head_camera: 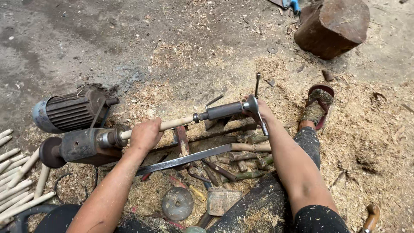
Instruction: The person operates a wood lathe to shape a cylindrical wooden rod. They use a chisel to smooth the surface, sandpaper to finish it, and a caliper to measure dimensions. The person removes the finished piece and mounts a new rod to continue the process.
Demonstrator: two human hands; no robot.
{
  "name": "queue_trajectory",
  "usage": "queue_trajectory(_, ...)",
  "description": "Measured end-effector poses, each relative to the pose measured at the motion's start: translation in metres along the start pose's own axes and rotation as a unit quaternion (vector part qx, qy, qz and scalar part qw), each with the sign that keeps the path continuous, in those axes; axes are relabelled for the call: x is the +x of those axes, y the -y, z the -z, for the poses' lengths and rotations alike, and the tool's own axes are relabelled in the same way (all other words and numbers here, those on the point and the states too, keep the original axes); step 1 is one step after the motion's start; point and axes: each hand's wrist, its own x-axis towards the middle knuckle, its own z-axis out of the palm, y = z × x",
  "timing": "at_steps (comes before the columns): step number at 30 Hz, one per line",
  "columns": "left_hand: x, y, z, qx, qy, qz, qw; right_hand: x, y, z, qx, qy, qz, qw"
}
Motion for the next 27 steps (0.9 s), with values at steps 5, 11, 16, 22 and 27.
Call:
queue_trajectory(5,-0.003,0.011,-0.005,0.014,-0.018,-0.018,1.0,0.015,0.045,-0.004,0.097,0.076,0.043,0.991)
queue_trajectory(11,-0.014,0.02,-0.013,0.0,0.0,-0.017,1.0,-0.043,0.096,0.033,0.037,0.29,0.15,0.944)
queue_trajectory(16,-0.007,0.021,-0.012,-0.004,-0.014,-0.029,0.999,-0.053,0.094,0.039,-0.399,-0.001,-0.138,0.907)
queue_trajectory(22,-0.004,0.011,-0.009,-0.013,-0.004,-0.022,1.0,-0.04,0.085,0.027,-0.147,-0.073,-0.117,0.979)
queue_trajectory(27,0.002,0.008,-0.017,-0.01,0.005,-0.026,1.0,-0.055,0.096,0.03,0.009,0.23,0.008,0.973)
